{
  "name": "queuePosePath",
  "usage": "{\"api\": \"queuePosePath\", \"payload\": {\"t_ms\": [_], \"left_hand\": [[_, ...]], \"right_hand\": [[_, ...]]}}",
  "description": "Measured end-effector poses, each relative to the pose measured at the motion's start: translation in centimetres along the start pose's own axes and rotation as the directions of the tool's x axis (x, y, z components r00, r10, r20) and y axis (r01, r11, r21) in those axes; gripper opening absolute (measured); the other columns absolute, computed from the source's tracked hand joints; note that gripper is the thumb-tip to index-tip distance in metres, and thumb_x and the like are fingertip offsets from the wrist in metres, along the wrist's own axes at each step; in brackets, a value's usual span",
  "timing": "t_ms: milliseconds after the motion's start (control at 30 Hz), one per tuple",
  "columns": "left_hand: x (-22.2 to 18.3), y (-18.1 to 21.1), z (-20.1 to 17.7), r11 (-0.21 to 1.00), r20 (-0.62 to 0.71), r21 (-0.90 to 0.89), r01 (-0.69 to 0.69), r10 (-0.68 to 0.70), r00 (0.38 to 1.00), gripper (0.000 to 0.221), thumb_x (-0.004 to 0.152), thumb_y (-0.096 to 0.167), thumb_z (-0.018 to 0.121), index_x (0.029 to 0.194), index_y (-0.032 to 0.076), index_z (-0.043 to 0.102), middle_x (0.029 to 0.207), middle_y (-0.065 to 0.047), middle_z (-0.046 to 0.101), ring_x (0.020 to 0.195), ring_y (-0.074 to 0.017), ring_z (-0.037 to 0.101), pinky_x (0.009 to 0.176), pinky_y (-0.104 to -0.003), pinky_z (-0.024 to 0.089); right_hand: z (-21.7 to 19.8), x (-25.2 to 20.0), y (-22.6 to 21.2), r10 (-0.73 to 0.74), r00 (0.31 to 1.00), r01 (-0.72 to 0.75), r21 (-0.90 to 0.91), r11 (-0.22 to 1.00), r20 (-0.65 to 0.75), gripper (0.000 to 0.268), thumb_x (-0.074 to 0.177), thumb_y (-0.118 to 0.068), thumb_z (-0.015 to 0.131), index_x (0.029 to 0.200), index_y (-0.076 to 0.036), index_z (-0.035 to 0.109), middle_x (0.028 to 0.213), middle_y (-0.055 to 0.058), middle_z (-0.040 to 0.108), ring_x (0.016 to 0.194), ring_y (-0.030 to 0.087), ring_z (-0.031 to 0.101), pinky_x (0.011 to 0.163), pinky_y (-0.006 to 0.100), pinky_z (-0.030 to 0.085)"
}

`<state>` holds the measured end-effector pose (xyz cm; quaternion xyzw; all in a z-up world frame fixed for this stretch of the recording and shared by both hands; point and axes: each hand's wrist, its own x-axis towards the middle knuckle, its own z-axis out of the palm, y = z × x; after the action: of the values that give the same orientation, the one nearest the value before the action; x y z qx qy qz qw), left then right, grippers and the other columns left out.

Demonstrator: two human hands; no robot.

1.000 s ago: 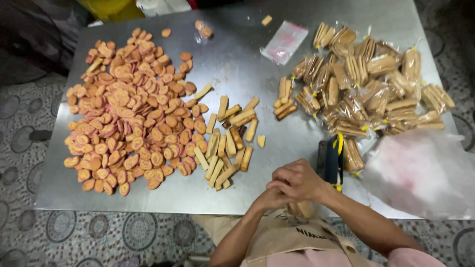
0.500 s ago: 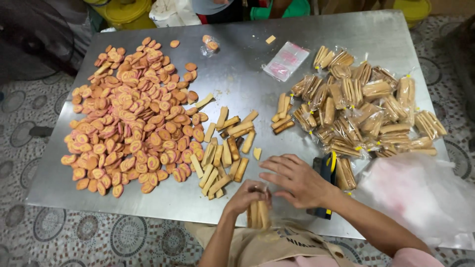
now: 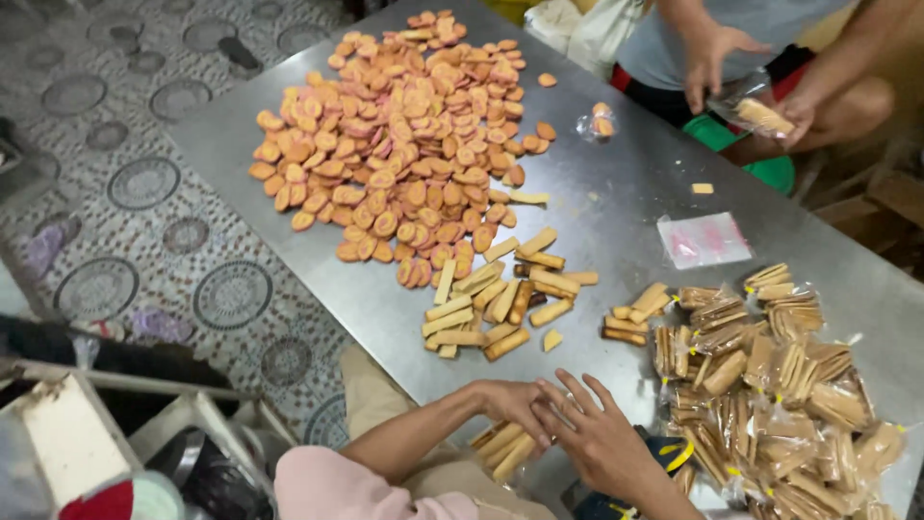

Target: Packaging and sealing snack sticks in plastic bags on a metal production table

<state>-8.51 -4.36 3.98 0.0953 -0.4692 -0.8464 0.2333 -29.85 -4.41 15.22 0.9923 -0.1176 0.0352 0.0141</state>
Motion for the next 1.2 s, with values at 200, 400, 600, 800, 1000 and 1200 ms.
{"api": "queuePosePath", "payload": {"t_ms": [200, 400, 600, 800, 1000, 1200], "left_hand": [[0.1, -2.4, -1.7, 0.953, 0.238, -0.241, 0.184, -0.126, 0.963, 0.016, 0.092, 0.003, 0.077, 0.105, -0.002, 0.069, 0.098, -0.014, 0.072, 0.093, -0.0256, 0.072, 0.083, -0.039, 0.06], [0.2, -1.1, -0.4, 0.85, 0.533, -0.321, 0.417, -0.202, 0.822, 0.02, 0.1, 0.011, 0.069, 0.101, -0.007, 0.06, 0.095, -0.017, 0.06, 0.098, -0.0297, 0.066, 0.092, -0.051, 0.057], [-0.6, 0.3, 2.3, 0.85, 0.507, -0.327, 0.414, -0.212, 0.835, 0.027, 0.098, 0.015, 0.073, 0.094, -0.008, 0.059, 0.086, -0.022, 0.066, 0.086, -0.035, 0.072, 0.084, -0.049, 0.06], [1.1, -2.2, 1.8, 0.929, 0.388, -0.24, 0.282, -0.175, 0.905, 0.024, 0.093, 0.009, 0.078, 0.109, -0.005, 0.065, 0.085, -0.013, 0.07, 0.076, -0.0226, 0.071, 0.07, -0.037, 0.063], [2.7, -2.6, 3.0, 0.793, 0.356, 0.103, 0.6, -0.593, 0.722, 0.041, 0.077, 0.011, 0.087, 0.106, 0.002, 0.059, 0.08, -0.016, 0.073, 0.068, -0.0278, 0.076, 0.053, -0.043, 0.064], [1.1, -0.4, 6.1, 0.707, 0.234, 0.652, 0.275, -0.532, 0.814, 0.041, 0.075, 0.032, 0.086, 0.102, 0.011, 0.064, 0.086, 0.005, 0.064, 0.083, -0.0057, 0.055, 0.07, -0.027, 0.045]], "right_hand": [[0.7, -0.6, -0.1, -0.121, 0.991, 0.104, -0.239, 0.965, -0.06, 0.098, 0.075, -0.056, 0.063, 0.16, -0.018, 0.031, 0.169, 0.012, 0.025, 0.155, 0.04, 0.021, 0.12, 0.061, 0.021], [1.0, 0.2, -1.8, -0.06, 0.998, 0.065, -0.194, 0.979, 0.032, 0.082, 0.083, -0.043, 0.058, 0.154, -0.007, 0.04, 0.161, 0.016, 0.038, 0.149, 0.041, 0.03, 0.118, 0.065, 0.021], [1.6, 0.3, -3.0, -0.027, 0.995, 0.035, -0.089, 0.995, 0.097, 0.061, 0.083, -0.019, 0.056, 0.139, 0.003, 0.05, 0.098, 0.011, 0.057, 0.096, 0.036, 0.054, 0.109, 0.06, 0.032], [6.0, -3.6, -3.1, 0.045, 0.998, -0.046, -0.04, 0.998, -0.035, 0.018, 0.079, -0.014, 0.057, 0.094, -0.007, 0.064, 0.076, 0.011, 0.059, 0.068, 0.034, 0.055, 0.08, 0.049, 0.042], [8.0, -7.0, -5.3, 0.352, 0.809, -0.554, 0.409, 0.725, 0.471, 0.029, 0.1, -0.037, 0.058, 0.081, -0.017, 0.066, 0.095, 0.01, 0.077, 0.096, 0.038, 0.069, 0.08, 0.049, 0.05], [13.1, -7.5, -13.0, 0.446, 0.661, -0.177, 0.703, -0.689, 0.603, 0.048, 0.089, -0.048, 0.077, 0.063, -0.013, 0.055, 0.059, -0.002, 0.043, 0.056, 0.006, 0.038, 0.054, 0.027, 0.025]]}}
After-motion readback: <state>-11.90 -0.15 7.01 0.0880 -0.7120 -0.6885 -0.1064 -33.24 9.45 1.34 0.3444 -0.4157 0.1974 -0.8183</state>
